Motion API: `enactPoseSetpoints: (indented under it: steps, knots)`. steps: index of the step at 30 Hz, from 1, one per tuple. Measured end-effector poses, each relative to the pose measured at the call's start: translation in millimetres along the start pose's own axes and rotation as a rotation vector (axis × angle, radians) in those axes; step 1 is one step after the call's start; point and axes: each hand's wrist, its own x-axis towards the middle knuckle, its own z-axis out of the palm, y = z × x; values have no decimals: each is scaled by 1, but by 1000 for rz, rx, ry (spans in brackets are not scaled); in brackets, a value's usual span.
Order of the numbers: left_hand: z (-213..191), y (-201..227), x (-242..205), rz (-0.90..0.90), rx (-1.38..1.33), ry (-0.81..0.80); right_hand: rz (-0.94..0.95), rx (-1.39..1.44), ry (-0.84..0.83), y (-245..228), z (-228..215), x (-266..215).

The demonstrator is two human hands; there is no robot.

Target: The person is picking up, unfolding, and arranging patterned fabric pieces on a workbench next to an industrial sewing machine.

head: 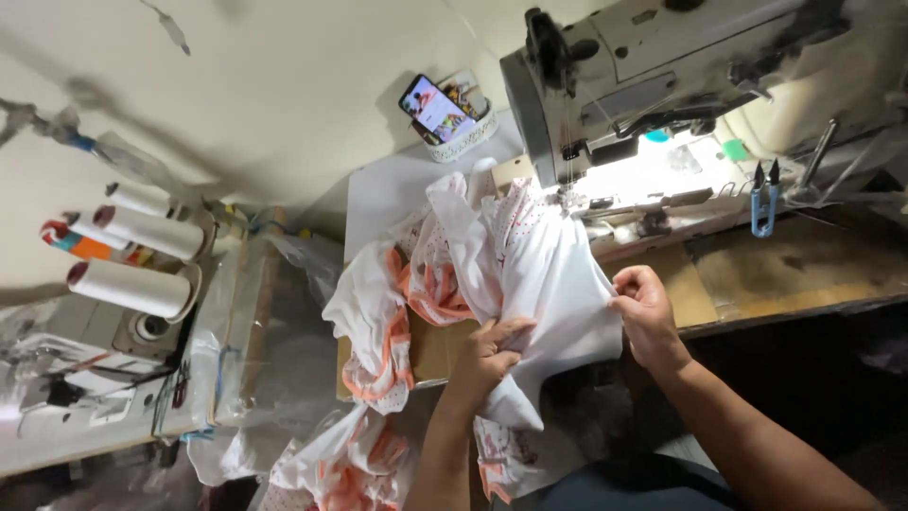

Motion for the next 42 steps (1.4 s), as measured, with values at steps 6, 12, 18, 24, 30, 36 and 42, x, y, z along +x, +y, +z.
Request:
enactPoseSetpoints:
  steps: [6, 12, 18, 24, 30, 36, 42]
  knots:
    - [15, 7, 2, 122, 194, 101, -22, -193, 99, -3, 5, 2]
    - [55, -52, 0, 223, 515, 248, -37, -481, -68, 24, -11, 3]
    - [45, -17, -1, 346, 569, 315, -88, -487, -54, 26, -8, 9]
    - [23, 20, 5, 421, 465, 341, -20, -526, -81, -26, 17, -6]
    - [9, 12, 36, 476, 775, 475, -111, -389, -37, -3, 14, 16]
    - [-19, 40, 92, 542, 877, 683, -181, -368, -43, 8, 21, 41]
    - [57, 75, 97, 708, 824, 474, -176, -240, 78, 5, 43, 51]
